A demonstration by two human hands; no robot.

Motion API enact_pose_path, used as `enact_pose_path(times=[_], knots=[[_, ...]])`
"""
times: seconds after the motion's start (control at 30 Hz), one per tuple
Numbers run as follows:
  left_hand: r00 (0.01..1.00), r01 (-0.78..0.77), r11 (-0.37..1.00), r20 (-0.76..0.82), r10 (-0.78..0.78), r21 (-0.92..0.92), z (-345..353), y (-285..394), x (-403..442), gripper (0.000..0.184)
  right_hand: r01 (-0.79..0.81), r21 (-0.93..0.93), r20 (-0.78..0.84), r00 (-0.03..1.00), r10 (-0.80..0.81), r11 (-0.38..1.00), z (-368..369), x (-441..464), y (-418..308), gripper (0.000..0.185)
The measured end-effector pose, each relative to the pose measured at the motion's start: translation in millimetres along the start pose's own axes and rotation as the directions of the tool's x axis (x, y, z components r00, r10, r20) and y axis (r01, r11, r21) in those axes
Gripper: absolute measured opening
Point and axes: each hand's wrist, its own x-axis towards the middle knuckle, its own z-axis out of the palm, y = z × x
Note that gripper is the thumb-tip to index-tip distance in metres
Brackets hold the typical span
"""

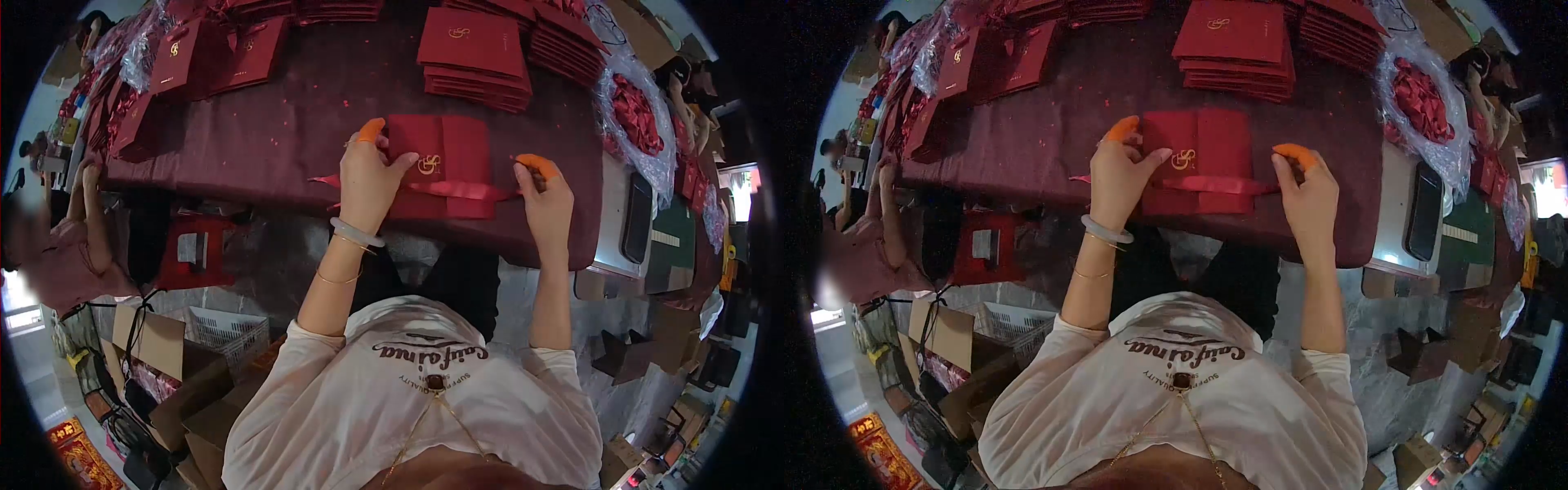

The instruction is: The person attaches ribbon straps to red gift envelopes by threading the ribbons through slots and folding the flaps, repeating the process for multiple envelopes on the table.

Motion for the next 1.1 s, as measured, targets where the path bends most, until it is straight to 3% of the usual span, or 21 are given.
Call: enact_pose_path(times=[0.03,0.07,0.1,0.17,0.2,0.3,0.4,0.47,0.57,0.67,0.87,0.97,1.1], knots=[[0.962,0.164,0.985,0.232,-0.147,-0.056,-7,4,1,0.051,0.002,0.001,0.001,1.000,-0.002,1.000,3,3,-6,0.019],[0.928,0.290,0.943,0.291,-0.234,-0.166,-15,12,-2,0.052,-0.011,0.354,0.036,0.999,-0.002,0.935,6,5,-14,0.019],[0.927,0.290,0.944,0.292,-0.236,-0.159,-9,6,-5,0.052,-0.037,0.663,0.066,0.998,-0.010,0.748,9,7,-23,0.020],[0.960,0.278,0.662,0.230,-0.161,-0.696,6,-11,-12,0.041,-0.200,0.641,0.240,0.969,0.054,0.741,14,9,-47,0.021],[0.959,0.279,0.667,0.233,-0.160,-0.691,6,-10,-13,0.041,-0.187,0.607,0.281,0.960,0.011,0.773,23,11,-54,0.020],[0.957,0.291,0.610,0.212,-0.200,-0.737,3,-10,-16,0.035,0.125,0.442,0.267,0.927,-0.263,0.888,58,17,-63,0.015],[0.954,0.298,0.648,0.232,-0.188,-0.701,0,-12,-17,0.038,0.151,0.316,0.287,0.926,-0.246,0.937,78,19,-61,0.015],[0.959,0.283,0.536,0.226,-0.171,-0.795,1,-14,-19,0.039,0.170,0.297,0.285,0.923,-0.257,0.940,82,19,-59,0.016],[0.926,0.377,0.490,0.303,-0.226,-0.786,-4,-12,-19,0.040,0.161,0.324,0.240,0.939,-0.245,0.932,82,21,-57,0.018],[0.940,0.340,0.466,0.287,-0.184,-0.817,2,-18,-19,0.041,0.107,0.286,0.313,0.929,-0.198,0.952,78,25,-58,0.019],[0.927,0.374,0.477,0.320,-0.194,-0.795,-8,-7,-18,0.048,0.170,0.219,0.320,0.918,-0.236,0.961,80,28,-61,0.021],[0.944,0.330,0.503,0.282,-0.172,-0.799,-3,-11,-18,0.050,0.196,0.067,0.357,0.911,-0.207,0.978,80,27,-64,0.019],[0.961,0.276,0.536,0.236,-0.143,-0.798,-2,-10,-19,0.052,0.374,0.013,0.245,0.898,-0.366,0.927,86,25,-58,0.016]])
